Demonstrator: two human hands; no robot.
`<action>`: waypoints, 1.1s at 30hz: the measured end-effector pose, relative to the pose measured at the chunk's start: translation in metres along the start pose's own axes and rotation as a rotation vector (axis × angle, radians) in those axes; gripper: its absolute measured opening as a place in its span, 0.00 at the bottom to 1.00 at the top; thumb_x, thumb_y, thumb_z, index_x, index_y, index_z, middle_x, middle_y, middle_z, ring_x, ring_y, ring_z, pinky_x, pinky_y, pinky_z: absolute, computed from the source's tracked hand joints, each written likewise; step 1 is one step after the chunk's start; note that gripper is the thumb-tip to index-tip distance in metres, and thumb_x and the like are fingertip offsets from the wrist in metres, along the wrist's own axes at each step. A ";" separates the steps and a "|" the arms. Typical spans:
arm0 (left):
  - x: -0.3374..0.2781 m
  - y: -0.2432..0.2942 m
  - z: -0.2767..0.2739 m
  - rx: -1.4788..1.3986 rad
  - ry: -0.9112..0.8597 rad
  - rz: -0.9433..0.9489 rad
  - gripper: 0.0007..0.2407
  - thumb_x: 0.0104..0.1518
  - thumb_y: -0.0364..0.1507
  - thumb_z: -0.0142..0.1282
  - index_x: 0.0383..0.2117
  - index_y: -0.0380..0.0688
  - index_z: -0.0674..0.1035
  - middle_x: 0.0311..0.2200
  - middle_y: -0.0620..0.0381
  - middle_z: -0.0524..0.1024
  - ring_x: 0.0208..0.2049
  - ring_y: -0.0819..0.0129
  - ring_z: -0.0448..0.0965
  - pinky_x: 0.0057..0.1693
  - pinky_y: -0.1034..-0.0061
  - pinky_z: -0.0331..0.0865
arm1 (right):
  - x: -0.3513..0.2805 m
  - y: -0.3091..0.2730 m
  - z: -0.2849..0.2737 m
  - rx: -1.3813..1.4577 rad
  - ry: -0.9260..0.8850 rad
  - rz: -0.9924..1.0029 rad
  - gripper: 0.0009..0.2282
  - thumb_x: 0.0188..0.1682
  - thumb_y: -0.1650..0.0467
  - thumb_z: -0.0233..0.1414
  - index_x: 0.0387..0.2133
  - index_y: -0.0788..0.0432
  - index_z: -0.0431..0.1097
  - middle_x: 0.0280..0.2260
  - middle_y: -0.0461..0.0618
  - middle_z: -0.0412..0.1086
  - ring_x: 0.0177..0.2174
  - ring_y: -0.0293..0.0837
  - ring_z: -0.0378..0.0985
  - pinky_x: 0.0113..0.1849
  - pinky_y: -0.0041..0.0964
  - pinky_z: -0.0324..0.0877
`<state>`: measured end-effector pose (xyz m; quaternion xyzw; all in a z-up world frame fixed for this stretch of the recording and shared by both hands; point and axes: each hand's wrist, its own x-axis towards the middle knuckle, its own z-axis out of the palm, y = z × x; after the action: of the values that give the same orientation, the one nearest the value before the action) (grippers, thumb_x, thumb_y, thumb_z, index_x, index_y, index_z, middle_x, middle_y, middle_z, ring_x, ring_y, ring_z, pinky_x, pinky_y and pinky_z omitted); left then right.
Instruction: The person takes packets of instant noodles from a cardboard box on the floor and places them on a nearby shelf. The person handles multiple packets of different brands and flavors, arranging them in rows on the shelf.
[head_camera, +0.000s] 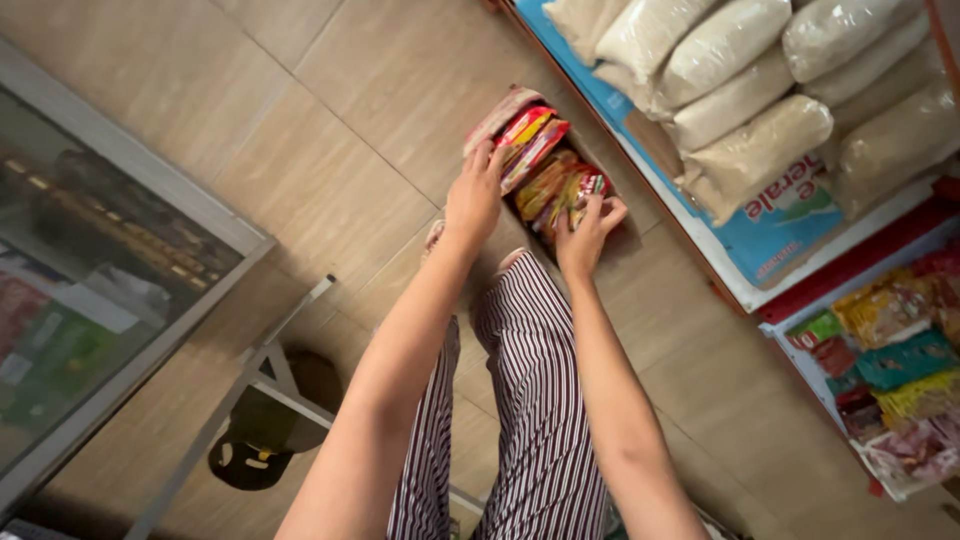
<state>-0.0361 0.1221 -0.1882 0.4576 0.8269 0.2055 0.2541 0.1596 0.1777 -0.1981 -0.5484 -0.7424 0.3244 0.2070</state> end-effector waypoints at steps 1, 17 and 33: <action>0.003 0.000 0.011 0.122 0.004 0.038 0.21 0.55 0.22 0.50 0.58 0.42 0.71 0.57 0.46 0.70 0.55 0.52 0.72 0.52 0.62 0.71 | -0.005 0.006 -0.006 -0.015 -0.004 -0.015 0.17 0.43 0.78 0.62 0.43 0.62 0.64 0.49 0.64 0.53 0.49 0.63 0.63 0.50 0.52 0.63; -0.077 0.044 -0.073 -0.517 0.188 -0.351 0.19 0.54 0.30 0.67 0.48 0.31 0.77 0.37 0.47 0.81 0.36 0.63 0.81 0.43 0.71 0.75 | -0.086 -0.060 -0.155 0.405 0.107 0.481 0.16 0.48 0.72 0.62 0.45 0.59 0.65 0.51 0.52 0.54 0.41 0.43 0.75 0.38 0.36 0.79; -0.213 0.259 -0.298 -1.436 -0.074 -0.259 0.17 0.59 0.24 0.52 0.54 0.31 0.74 0.48 0.51 0.79 0.45 0.68 0.81 0.50 0.74 0.78 | -0.083 -0.338 -0.431 1.072 -0.103 0.102 0.31 0.47 0.76 0.58 0.64 0.59 0.51 0.64 0.52 0.56 0.57 0.47 0.69 0.53 0.42 0.71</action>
<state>0.0479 0.0352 0.2444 0.0834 0.5267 0.6499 0.5415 0.2410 0.1447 0.3489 -0.3849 -0.4544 0.6937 0.4051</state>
